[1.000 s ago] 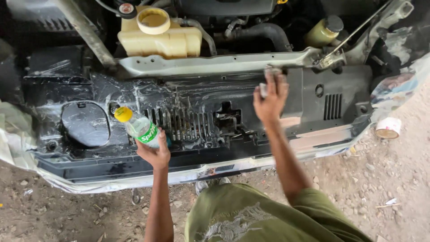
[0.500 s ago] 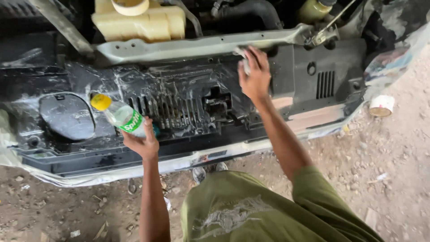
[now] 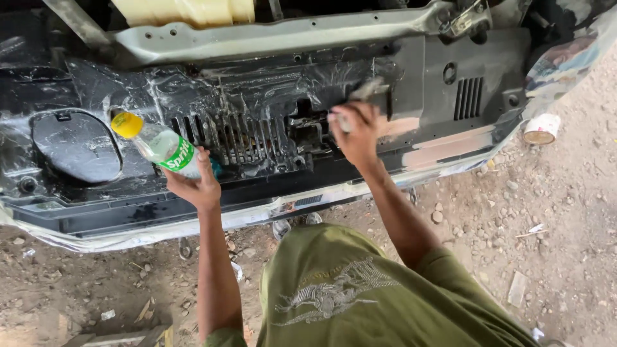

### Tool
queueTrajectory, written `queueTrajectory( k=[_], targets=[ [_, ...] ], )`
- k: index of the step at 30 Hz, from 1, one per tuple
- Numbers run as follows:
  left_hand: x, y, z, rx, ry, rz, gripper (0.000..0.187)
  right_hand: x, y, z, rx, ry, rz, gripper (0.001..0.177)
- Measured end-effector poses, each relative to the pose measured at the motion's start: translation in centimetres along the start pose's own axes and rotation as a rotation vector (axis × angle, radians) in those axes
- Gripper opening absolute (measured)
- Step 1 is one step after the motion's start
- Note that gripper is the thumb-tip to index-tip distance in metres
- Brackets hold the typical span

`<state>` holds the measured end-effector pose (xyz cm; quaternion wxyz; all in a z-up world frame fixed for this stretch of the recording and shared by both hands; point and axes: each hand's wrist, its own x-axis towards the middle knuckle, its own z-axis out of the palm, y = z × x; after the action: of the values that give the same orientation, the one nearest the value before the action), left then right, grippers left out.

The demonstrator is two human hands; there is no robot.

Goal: The person cleans the front section of a car's engine bay using a cloth and a plastic bottle. They repeatedly wipe various surfaces, including the radiator support and plastic covers, while holding the bottle in their other hand.

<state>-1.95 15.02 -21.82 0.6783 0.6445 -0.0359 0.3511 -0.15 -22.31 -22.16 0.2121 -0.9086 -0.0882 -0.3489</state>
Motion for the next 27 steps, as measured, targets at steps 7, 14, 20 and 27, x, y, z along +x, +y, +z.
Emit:
queueTrajectory(
  k=[7,14,20,27],
  targets=[
    [-0.5,-0.5,-0.6,-0.045,-0.023,-0.028,0.049,-3.6,6.0,-6.0,0.049,-0.119,-0.112,0.019],
    [-0.7,-1.0,-0.2,-0.025,0.002,0.008,0.054,1.0,0.1,2.2,0.005,0.127,0.075,0.017],
    [-1.0,-0.4,-1.5,0.005,-0.006,-0.016,0.046,-3.3,2.7,-4.3,0.187,-0.234,-0.088,0.021],
    [-1.1,-1.8,-0.4,0.006,0.022,-0.053,0.04,2.6,-1.2,-3.6,0.15,0.095,0.197,0.023]
  ],
)
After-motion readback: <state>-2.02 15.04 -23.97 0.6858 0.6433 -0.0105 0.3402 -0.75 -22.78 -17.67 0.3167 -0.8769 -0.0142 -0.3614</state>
